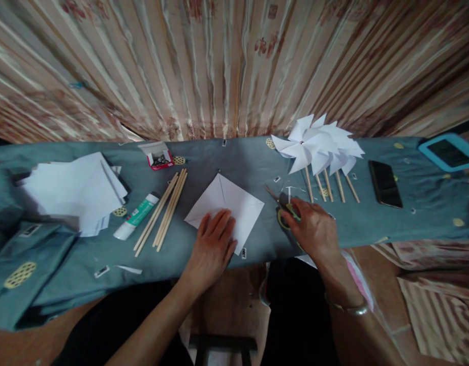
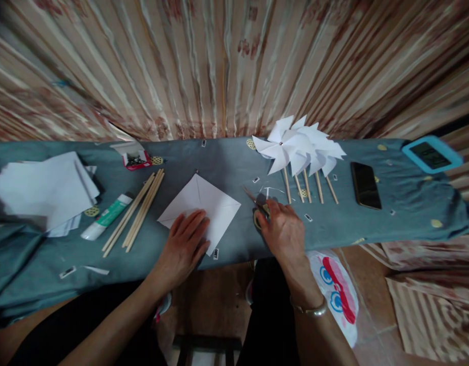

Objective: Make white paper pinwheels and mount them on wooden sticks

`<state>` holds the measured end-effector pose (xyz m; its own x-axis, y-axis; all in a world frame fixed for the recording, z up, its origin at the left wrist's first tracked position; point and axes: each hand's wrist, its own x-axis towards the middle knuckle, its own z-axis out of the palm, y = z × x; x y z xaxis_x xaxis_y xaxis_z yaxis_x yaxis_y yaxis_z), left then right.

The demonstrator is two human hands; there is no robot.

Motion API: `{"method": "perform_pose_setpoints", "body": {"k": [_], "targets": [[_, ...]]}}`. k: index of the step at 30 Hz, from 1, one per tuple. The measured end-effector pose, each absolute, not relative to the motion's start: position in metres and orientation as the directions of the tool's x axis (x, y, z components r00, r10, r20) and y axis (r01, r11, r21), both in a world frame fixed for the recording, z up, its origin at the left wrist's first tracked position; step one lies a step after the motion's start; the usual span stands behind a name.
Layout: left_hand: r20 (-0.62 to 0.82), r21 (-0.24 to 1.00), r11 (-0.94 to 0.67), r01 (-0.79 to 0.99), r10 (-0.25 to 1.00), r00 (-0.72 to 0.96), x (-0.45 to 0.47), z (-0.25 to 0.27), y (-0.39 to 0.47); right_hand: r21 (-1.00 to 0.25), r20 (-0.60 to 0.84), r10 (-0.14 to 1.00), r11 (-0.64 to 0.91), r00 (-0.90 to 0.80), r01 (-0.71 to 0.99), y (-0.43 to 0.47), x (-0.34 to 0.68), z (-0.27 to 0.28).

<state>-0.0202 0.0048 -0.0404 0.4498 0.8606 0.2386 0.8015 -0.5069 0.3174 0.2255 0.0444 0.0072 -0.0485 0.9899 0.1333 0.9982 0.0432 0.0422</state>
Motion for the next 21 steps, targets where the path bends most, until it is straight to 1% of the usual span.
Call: {"method": "perform_pose_setpoints", "body": {"k": [3, 6, 9, 11, 15, 21], "targets": [[0.232, 0.325, -0.504, 0.8, 0.863, 0.449, -0.02, -0.039, 0.004, 0.039, 0.24, 0.966, 0.093, -0.1, 0.995, 0.045, 0.223, 0.003], [0.225, 0.337, -0.498, 0.799, 0.867, 0.445, -0.021, -0.038, 0.004, 0.01, 0.309, 0.939, 0.154, -0.15, 0.988, 0.049, 0.216, -0.003], [0.212, 0.352, -0.483, 0.802, 0.875, 0.434, -0.021, -0.037, 0.004, -0.051, 0.355, 0.911, 0.242, -0.209, 0.969, 0.053, 0.201, -0.006], [0.207, 0.364, -0.475, 0.801, 0.88, 0.428, -0.02, -0.036, 0.003, -0.121, 0.38, 0.889, 0.32, -0.254, 0.94, 0.054, 0.187, -0.007], [0.212, 0.395, -0.459, 0.796, 0.888, 0.407, -0.017, -0.038, 0.002, -0.287, 0.366, 0.871, 0.441, -0.328, 0.85, 0.054, 0.157, -0.008], [0.276, 0.444, -0.472, 0.762, 0.881, 0.386, -0.016, -0.04, 0.002, -0.485, 0.301, 0.869, 0.494, -0.392, 0.722, 0.055, 0.105, -0.004]]}}
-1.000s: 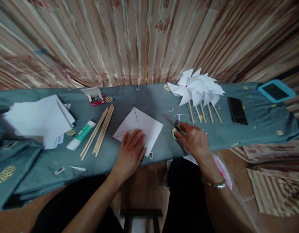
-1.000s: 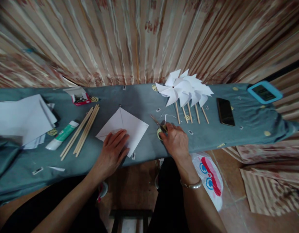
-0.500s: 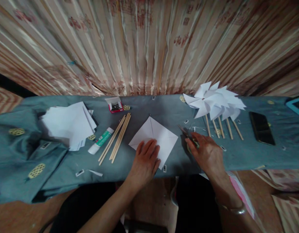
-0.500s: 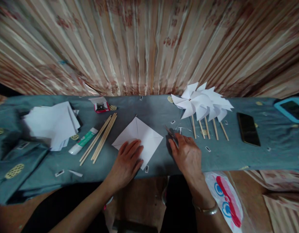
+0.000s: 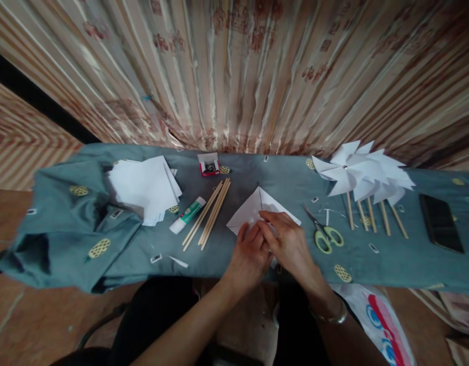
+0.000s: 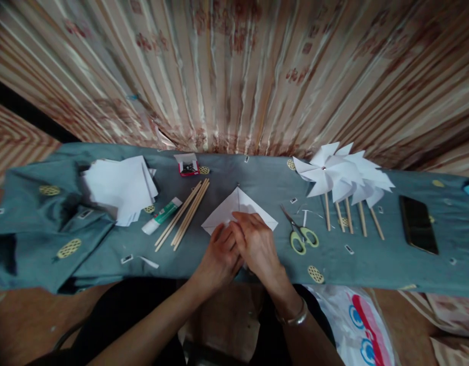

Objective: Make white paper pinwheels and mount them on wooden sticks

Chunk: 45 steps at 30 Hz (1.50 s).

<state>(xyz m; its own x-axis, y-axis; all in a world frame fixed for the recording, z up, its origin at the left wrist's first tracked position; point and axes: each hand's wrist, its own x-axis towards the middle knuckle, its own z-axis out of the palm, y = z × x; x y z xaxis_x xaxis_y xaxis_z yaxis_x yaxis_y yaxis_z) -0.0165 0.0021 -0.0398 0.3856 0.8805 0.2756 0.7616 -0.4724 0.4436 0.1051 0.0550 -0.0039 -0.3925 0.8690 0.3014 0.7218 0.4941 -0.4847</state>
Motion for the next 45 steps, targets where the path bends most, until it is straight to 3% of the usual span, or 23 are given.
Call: {"method": "perform_pose_setpoints", "body": {"k": [6, 11, 17, 24, 31, 45], "targets": [[0.145, 0.453, -0.416, 0.788, 0.907, 0.396, -0.012, -0.045, 0.011, -0.599, 0.258, 0.859, 0.502, -0.443, 0.624, 0.06, 0.061, 0.001], [0.159, 0.475, -0.439, 0.763, 0.895, 0.416, -0.016, -0.041, 0.01, -0.648, 0.231, 0.901, 0.424, -0.367, 0.633, 0.077, 0.06, 0.013], [0.167, 0.468, -0.44, 0.766, 0.896, 0.412, -0.026, -0.03, 0.003, -0.619, 0.162, 0.922, 0.373, -0.352, 0.691, 0.092, 0.07, 0.018], [0.193, 0.479, -0.43, 0.765, 0.902, 0.387, -0.041, -0.033, -0.004, -0.642, 0.191, 0.95, 0.311, -0.247, 0.701, 0.074, 0.086, -0.019], [0.247, 0.393, -0.454, 0.8, 0.89, 0.384, -0.059, -0.04, -0.01, -0.696, 0.202, 0.931, 0.354, -0.303, 0.624, 0.07, 0.099, -0.036], [0.231, 0.347, -0.408, 0.845, 0.91, 0.344, -0.068, -0.031, -0.004, -0.681, 0.193, 0.93, 0.357, -0.313, 0.64, 0.072, 0.097, -0.039]]}}
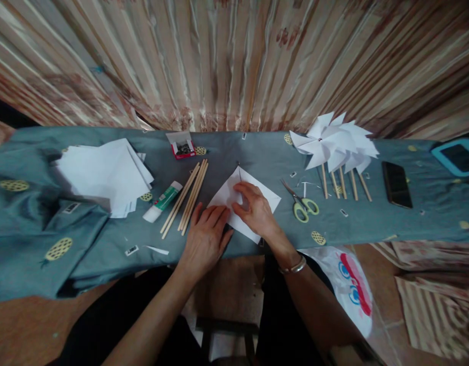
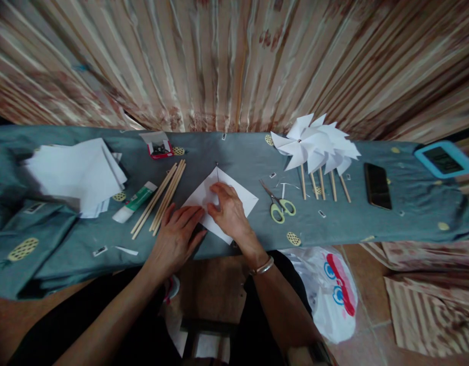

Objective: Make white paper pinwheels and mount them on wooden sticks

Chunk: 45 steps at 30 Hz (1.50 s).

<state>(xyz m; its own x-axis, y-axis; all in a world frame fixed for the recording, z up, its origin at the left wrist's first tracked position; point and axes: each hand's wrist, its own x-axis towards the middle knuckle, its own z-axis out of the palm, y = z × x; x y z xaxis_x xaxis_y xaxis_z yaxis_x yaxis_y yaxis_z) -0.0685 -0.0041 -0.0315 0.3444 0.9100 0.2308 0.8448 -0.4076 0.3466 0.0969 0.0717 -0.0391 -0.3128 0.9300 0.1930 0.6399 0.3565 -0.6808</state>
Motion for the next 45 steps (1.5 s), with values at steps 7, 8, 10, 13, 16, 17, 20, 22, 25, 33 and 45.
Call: {"method": "perform_pose_setpoints", "body": {"k": [7, 8, 10, 13, 16, 17, 20, 22, 25, 33, 45], "targets": [[0.251, 0.332, -0.382, 0.863, 0.917, 0.31, -0.077, -0.028, -0.002, -0.682, 0.199, 0.93, 0.358, -0.309, 0.638, 0.071, 0.097, -0.04], [0.252, 0.332, -0.384, 0.862, 0.916, 0.311, -0.078, -0.028, -0.002, -0.68, 0.199, 0.93, 0.358, -0.31, 0.639, 0.071, 0.097, -0.04], [0.255, 0.329, -0.385, 0.862, 0.915, 0.312, -0.081, -0.028, -0.002, -0.678, 0.197, 0.931, 0.356, -0.307, 0.644, 0.071, 0.097, -0.039], [0.28, 0.326, -0.381, 0.865, 0.913, 0.297, -0.086, -0.029, -0.002, -0.68, 0.192, 0.932, 0.351, -0.306, 0.644, 0.071, 0.097, -0.039], [0.305, 0.337, -0.391, 0.857, 0.906, 0.293, -0.089, -0.032, -0.004, -0.679, 0.192, 0.932, 0.352, -0.306, 0.644, 0.072, 0.097, -0.038], [0.311, 0.339, -0.394, 0.854, 0.904, 0.294, -0.089, -0.033, -0.005, -0.678, 0.196, 0.933, 0.352, -0.302, 0.645, 0.071, 0.096, -0.038], [0.318, 0.33, -0.376, 0.866, 0.908, 0.273, -0.089, -0.034, -0.004, -0.674, 0.208, 0.937, 0.346, -0.281, 0.653, 0.07, 0.094, -0.038], [0.31, 0.314, -0.356, 0.88, 0.915, 0.259, -0.089, -0.034, -0.001, -0.673, 0.209, 0.939, 0.34, -0.272, 0.657, 0.069, 0.093, -0.037], [0.302, 0.296, -0.35, 0.889, 0.917, 0.26, -0.092, -0.032, 0.002, -0.678, 0.199, 0.943, 0.33, -0.268, 0.657, 0.069, 0.092, -0.037], [0.352, 0.262, -0.351, 0.899, 0.902, 0.249, -0.1, -0.03, 0.006, -0.659, 0.234, 0.925, 0.376, -0.298, 0.651, 0.069, 0.094, -0.038], [0.323, 0.289, -0.289, 0.912, 0.927, 0.191, -0.093, -0.029, 0.021, -0.479, 0.261, 0.856, 0.517, -0.447, 0.709, 0.04, 0.096, -0.042]]}}
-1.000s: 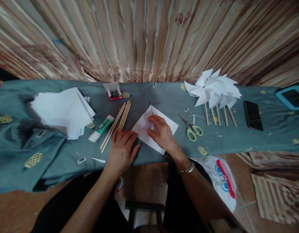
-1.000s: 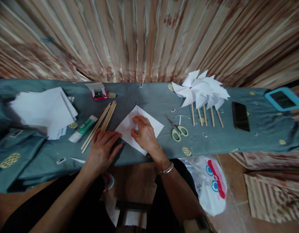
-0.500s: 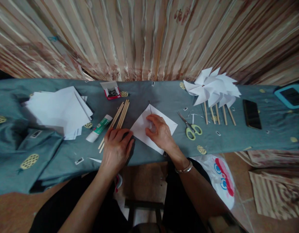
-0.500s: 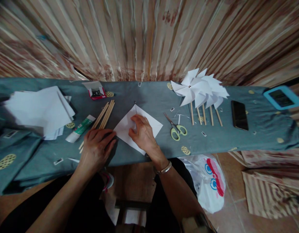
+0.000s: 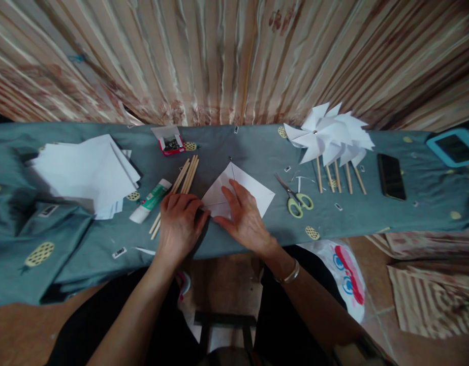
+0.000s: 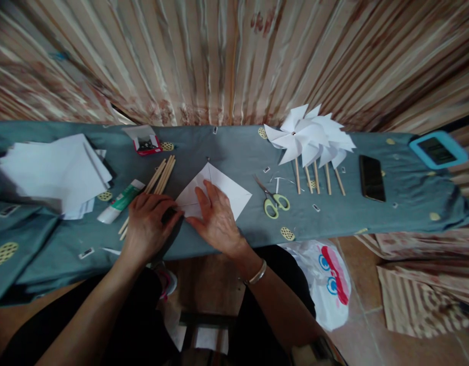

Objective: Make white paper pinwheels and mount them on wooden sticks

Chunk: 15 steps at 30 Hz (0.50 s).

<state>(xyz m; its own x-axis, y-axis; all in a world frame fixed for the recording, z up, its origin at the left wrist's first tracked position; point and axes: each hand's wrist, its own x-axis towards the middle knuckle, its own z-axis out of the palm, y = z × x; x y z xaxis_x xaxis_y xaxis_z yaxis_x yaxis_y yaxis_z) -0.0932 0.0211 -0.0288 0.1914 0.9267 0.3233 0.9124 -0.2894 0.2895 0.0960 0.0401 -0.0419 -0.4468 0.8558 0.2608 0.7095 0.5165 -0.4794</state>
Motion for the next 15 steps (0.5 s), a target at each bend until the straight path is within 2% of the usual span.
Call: {"method": "perform_pose_setpoints", "body": {"k": [4, 7, 12, 15], "targets": [[0.349, 0.279, -0.303, 0.911, 0.916, 0.197, -0.094, -0.028, 0.022, -0.5, 0.269, 0.852, 0.522, -0.449, 0.691, 0.036, 0.107, -0.038], [0.404, 0.262, -0.319, 0.911, 0.894, 0.197, -0.091, -0.026, 0.023, -0.567, 0.281, 0.874, 0.485, -0.397, 0.666, 0.042, 0.127, -0.029], [0.429, 0.32, -0.423, 0.848, 0.863, 0.268, -0.073, -0.025, 0.022, -0.684, 0.308, 0.951, 0.21, 0.016, 0.699, 0.066, 0.177, -0.021], [0.4, 0.349, -0.509, 0.787, 0.84, 0.366, -0.059, -0.028, 0.021, -0.693, 0.276, 0.956, 0.123, 0.103, 0.71, 0.074, 0.197, -0.025]]}}
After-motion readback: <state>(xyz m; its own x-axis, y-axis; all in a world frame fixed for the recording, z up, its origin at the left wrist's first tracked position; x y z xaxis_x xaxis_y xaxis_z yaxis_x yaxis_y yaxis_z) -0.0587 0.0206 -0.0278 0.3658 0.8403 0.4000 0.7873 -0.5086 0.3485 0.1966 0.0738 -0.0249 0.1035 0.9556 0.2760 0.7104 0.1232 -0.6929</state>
